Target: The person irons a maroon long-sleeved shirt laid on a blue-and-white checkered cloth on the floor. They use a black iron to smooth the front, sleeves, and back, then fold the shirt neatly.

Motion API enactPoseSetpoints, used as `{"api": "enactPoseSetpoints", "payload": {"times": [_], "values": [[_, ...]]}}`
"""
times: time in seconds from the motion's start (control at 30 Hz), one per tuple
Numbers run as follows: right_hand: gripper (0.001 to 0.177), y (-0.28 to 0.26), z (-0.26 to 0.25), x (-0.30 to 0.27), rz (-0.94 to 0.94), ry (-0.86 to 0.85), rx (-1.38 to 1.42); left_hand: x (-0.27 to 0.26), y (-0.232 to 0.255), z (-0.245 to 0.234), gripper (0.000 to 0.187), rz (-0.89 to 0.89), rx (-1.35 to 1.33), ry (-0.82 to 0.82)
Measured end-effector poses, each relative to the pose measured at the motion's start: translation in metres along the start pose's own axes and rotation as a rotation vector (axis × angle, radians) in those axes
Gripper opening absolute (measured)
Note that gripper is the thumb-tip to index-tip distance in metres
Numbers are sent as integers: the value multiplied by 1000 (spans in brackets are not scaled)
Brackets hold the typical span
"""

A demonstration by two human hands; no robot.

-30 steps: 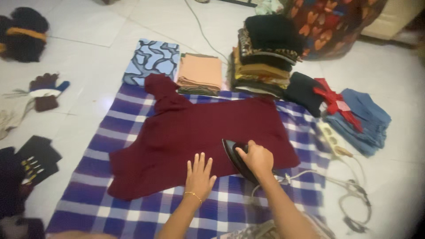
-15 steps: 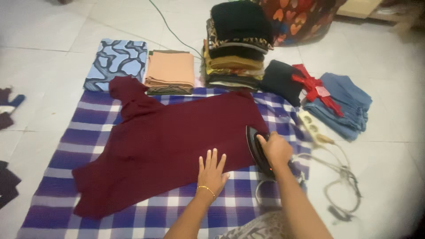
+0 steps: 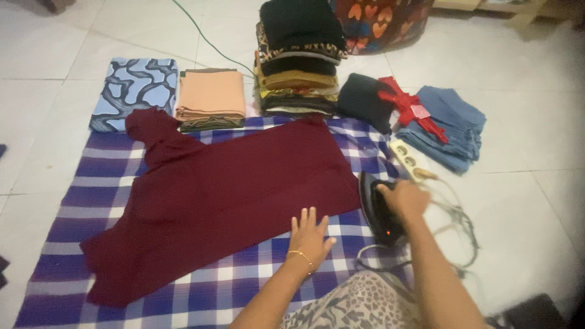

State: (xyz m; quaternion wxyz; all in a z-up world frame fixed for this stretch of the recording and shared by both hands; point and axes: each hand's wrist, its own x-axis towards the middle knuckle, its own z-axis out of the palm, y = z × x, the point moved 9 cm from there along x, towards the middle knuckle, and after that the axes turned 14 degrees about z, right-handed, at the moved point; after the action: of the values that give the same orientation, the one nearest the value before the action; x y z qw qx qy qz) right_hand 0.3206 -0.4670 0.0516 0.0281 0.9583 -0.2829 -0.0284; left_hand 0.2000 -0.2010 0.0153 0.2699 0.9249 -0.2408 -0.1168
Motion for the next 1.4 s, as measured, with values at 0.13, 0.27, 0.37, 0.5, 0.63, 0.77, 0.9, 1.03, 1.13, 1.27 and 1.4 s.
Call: {"api": "enactPoseSetpoints", "payload": {"times": [0.13, 0.27, 0.37, 0.5, 0.63, 0.77, 0.9, 1.03, 1.13, 1.27, 1.4], "values": [[62, 50, -24, 14, 167, 10, 278, 13, 47, -6, 69, 109, -78, 72], [41, 92, -30, -4, 343, 43, 822, 27, 103, -6, 67, 261, -237, 175], [29, 99, 0, -17, 348, 53, 1187, 34, 145, 0, 68, 349, -373, 169], [28, 112, 62, -19, 365, 52, 1490, 36, 180, 12, 72, 408, -403, 101], [28, 119, 102, -25, 274, 8, 1607, 33, 192, 28, 65, 390, -389, -16], [30, 127, 115, -26, 366, -146, 1538, 29, 190, 35, 68, 348, -410, -79], [25, 130, 105, -27, 375, -236, 1462, 30, 189, 44, 70, 338, -429, -94], [20, 130, 96, -27, 306, -243, 1701, 21, 183, 54, 68, 348, -420, -76], [20, 140, 90, -42, 327, -66, 1616, 16, 178, 55, 67, 337, -425, -86], [18, 167, 84, -66, 486, 124, 1345, 16, 186, 56, 68, 330, -437, -107], [17, 180, 95, -77, 582, -8, 1687, 19, 211, 58, 64, 388, -430, -113]]}}
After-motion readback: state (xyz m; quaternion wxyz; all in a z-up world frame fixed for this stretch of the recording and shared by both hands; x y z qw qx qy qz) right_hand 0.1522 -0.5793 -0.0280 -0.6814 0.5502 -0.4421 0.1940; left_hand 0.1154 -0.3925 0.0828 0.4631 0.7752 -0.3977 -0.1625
